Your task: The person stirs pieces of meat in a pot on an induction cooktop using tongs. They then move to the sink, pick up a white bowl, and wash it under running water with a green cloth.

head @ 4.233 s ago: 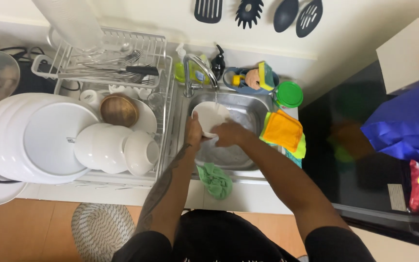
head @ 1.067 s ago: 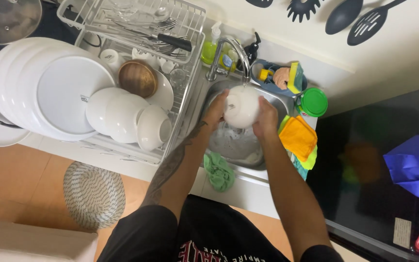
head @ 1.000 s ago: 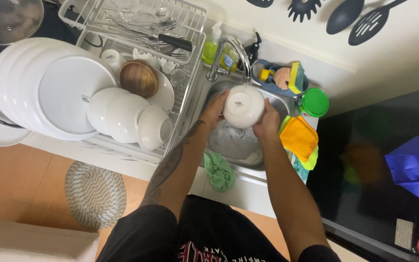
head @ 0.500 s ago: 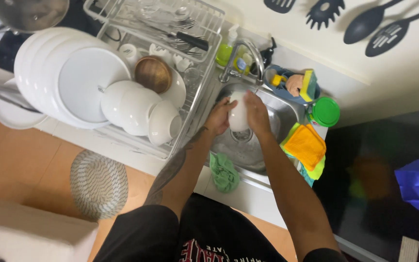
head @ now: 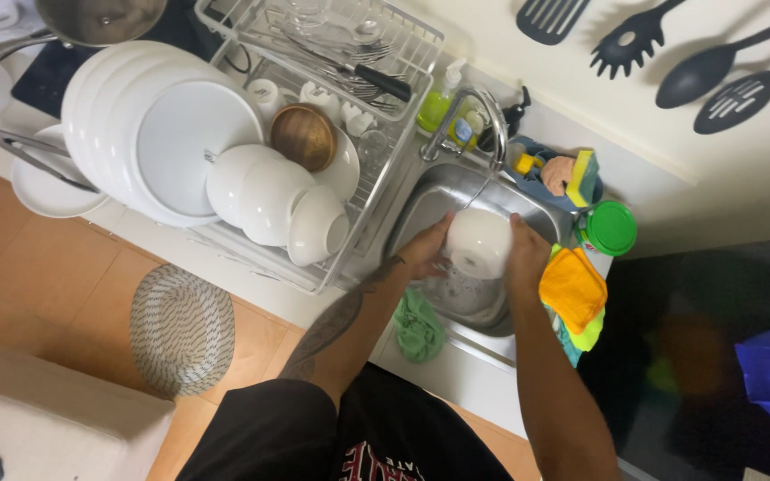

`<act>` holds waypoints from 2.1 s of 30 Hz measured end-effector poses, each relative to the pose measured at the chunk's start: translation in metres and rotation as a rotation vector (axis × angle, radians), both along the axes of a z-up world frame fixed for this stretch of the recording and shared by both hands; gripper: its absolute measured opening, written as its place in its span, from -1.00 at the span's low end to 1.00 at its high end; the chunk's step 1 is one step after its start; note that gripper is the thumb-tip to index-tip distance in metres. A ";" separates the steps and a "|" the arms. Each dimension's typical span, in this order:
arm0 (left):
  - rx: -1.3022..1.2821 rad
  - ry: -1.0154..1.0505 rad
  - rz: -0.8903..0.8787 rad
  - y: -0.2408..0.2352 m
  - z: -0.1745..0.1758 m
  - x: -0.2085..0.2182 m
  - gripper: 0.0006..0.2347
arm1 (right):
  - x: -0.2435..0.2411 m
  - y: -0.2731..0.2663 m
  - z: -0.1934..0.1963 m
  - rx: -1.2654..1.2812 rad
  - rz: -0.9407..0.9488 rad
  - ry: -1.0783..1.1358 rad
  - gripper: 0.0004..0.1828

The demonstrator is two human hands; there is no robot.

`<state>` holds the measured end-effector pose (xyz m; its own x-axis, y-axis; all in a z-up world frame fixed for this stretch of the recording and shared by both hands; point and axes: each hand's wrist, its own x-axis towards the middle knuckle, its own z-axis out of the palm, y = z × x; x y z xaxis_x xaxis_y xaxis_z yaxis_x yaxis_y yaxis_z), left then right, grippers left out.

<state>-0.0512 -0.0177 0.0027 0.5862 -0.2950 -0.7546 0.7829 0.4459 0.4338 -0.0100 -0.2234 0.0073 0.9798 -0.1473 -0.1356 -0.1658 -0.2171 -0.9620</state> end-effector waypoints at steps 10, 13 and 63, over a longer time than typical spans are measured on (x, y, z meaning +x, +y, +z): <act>0.118 -0.362 0.094 -0.013 -0.014 0.018 -0.40 | 0.003 0.005 -0.017 -0.519 0.895 -0.409 -0.75; 0.281 -0.397 0.121 -0.017 -0.009 0.024 -0.36 | 0.032 0.019 -0.059 -0.293 0.807 -0.346 -0.56; -0.461 -0.254 0.825 0.040 -0.005 -0.114 -0.73 | 0.181 0.083 0.000 0.293 0.533 0.494 -0.21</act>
<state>-0.1650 0.0225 -0.0018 0.8701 0.0463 -0.4908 0.0562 0.9798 0.1921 0.1708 -0.1403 0.0069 0.7243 0.4350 -0.5349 -0.5344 -0.1361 -0.8342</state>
